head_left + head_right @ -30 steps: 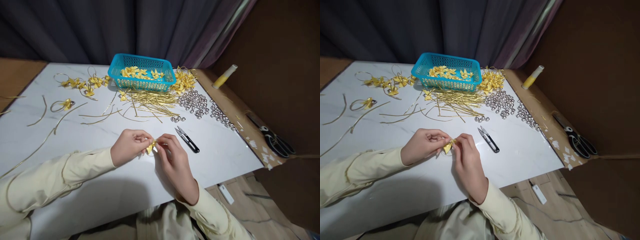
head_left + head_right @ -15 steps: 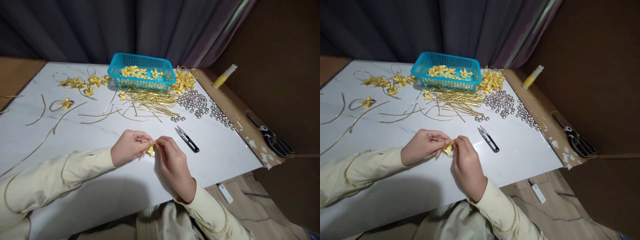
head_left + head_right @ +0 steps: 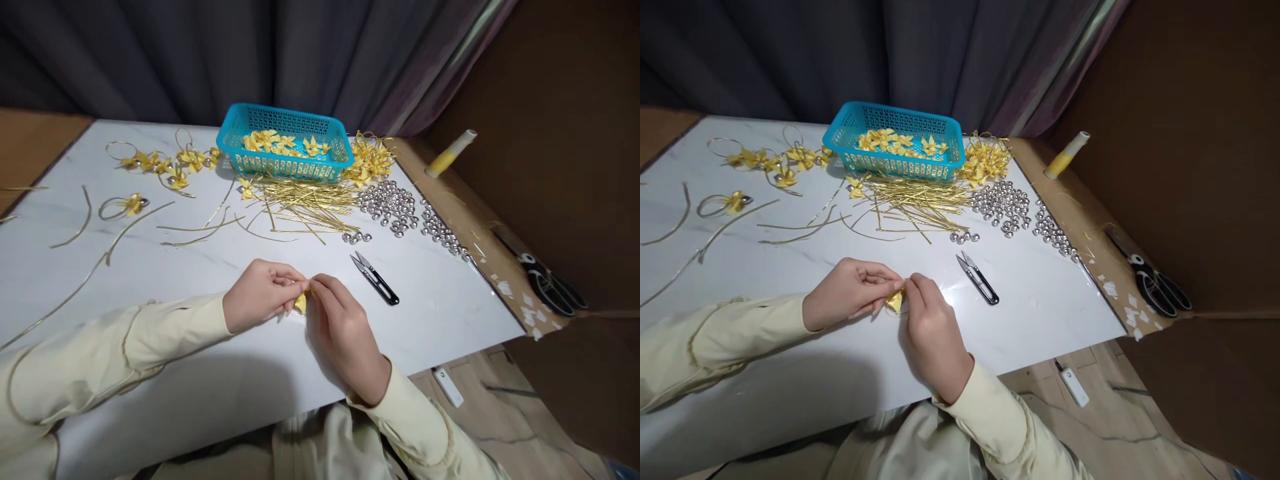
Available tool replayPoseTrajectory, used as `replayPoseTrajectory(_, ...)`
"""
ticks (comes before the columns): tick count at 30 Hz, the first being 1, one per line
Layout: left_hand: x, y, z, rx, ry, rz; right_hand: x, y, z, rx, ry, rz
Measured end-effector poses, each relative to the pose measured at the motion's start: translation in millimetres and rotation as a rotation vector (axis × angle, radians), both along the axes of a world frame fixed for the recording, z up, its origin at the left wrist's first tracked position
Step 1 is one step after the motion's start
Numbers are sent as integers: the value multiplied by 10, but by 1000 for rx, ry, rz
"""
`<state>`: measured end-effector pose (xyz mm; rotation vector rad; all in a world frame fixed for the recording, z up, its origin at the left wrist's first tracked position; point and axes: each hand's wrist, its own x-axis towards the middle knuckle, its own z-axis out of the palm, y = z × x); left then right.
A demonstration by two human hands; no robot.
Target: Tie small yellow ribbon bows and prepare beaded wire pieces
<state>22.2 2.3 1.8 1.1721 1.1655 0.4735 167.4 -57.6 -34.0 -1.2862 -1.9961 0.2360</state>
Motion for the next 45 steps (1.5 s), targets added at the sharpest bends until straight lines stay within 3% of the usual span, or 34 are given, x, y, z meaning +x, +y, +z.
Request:
replayPoseTrajectory(20,-96,20,-38,-19,-31,-32,-14,44,63,-11,45,-12)
replayPoseTrajectory(28,-110,10,-10,-39,-39,-74,13,31,-8,0,-47,19)
replayPoseTrajectory(34,-92,-7,23,-17,33,-88,-19,-7,60,27,-234,28)
replayPoseTrajectory(38,-122,-1,21,10,17,-157,-16,-14,100,8,-294,38)
replayPoseTrajectory(45,-134,2,38,-39,-21,-242,-24,7,92,-14,-191,15)
